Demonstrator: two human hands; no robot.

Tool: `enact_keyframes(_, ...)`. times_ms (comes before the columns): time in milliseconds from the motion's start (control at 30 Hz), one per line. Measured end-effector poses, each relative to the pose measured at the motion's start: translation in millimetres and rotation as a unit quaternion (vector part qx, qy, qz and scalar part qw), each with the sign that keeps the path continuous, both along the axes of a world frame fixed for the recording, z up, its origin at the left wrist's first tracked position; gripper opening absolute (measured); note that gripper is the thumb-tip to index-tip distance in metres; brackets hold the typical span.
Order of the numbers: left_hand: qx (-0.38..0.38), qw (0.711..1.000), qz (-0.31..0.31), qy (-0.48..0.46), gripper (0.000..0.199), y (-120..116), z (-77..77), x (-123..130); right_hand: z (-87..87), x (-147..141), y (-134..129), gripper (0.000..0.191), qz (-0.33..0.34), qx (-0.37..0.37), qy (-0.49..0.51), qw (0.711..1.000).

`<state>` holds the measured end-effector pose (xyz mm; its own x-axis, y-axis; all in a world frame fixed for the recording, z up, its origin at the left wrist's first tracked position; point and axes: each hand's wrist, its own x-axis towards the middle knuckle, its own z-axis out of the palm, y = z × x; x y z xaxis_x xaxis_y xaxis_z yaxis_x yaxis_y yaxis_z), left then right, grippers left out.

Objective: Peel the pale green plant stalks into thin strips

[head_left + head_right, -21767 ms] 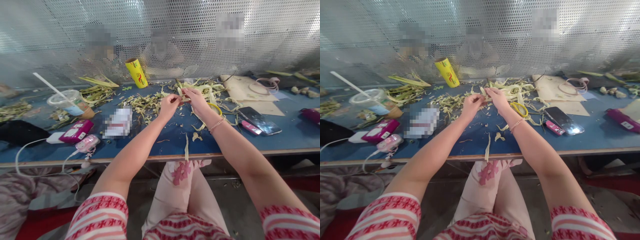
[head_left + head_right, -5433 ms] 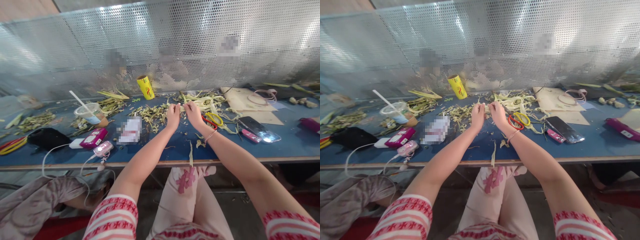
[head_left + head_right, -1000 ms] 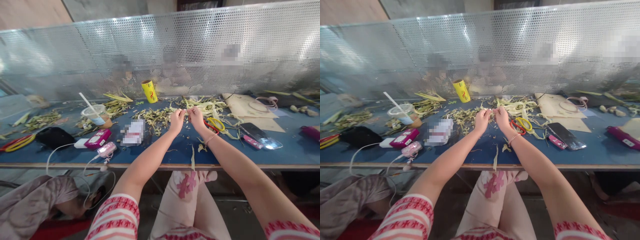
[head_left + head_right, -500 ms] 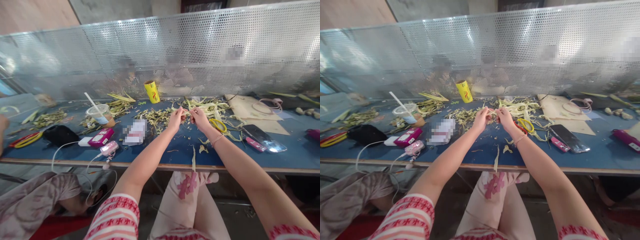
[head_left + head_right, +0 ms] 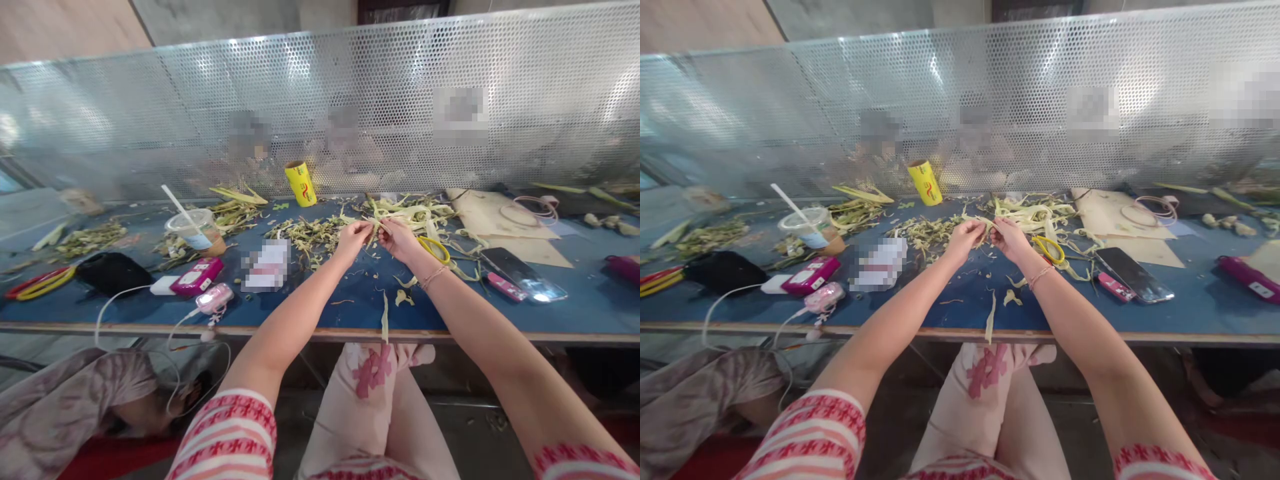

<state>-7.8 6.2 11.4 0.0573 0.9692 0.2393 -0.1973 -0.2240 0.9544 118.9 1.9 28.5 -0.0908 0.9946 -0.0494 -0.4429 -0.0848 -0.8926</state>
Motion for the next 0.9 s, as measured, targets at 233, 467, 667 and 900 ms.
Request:
enact_keyframes(233,-0.06,0.997,-0.017,-0.038,0.002,-4.0,7.9,-1.4,-0.5,-2.1,0.9,0.022,-0.016,0.023,-0.032,0.999)
enact_keyframes(467,-0.032,0.999,-0.02,-0.009,0.015,0.5,-2.8,2.0,-2.1,-1.9,0.5,0.02,-0.013,0.044,-0.045,0.998)
enact_keyframes(667,0.057,0.996,0.039,0.059,0.012,16.5,-12.5,-1.8,-9.3,0.0,6.3,0.025,-0.024,0.098,-0.104,0.989)
enact_keyframes(900,0.03,0.993,0.092,0.061,0.011,16.7,-7.8,-1.9,-11.2,1.1,8.5,0.024,-0.021,0.147,-0.161,0.976)
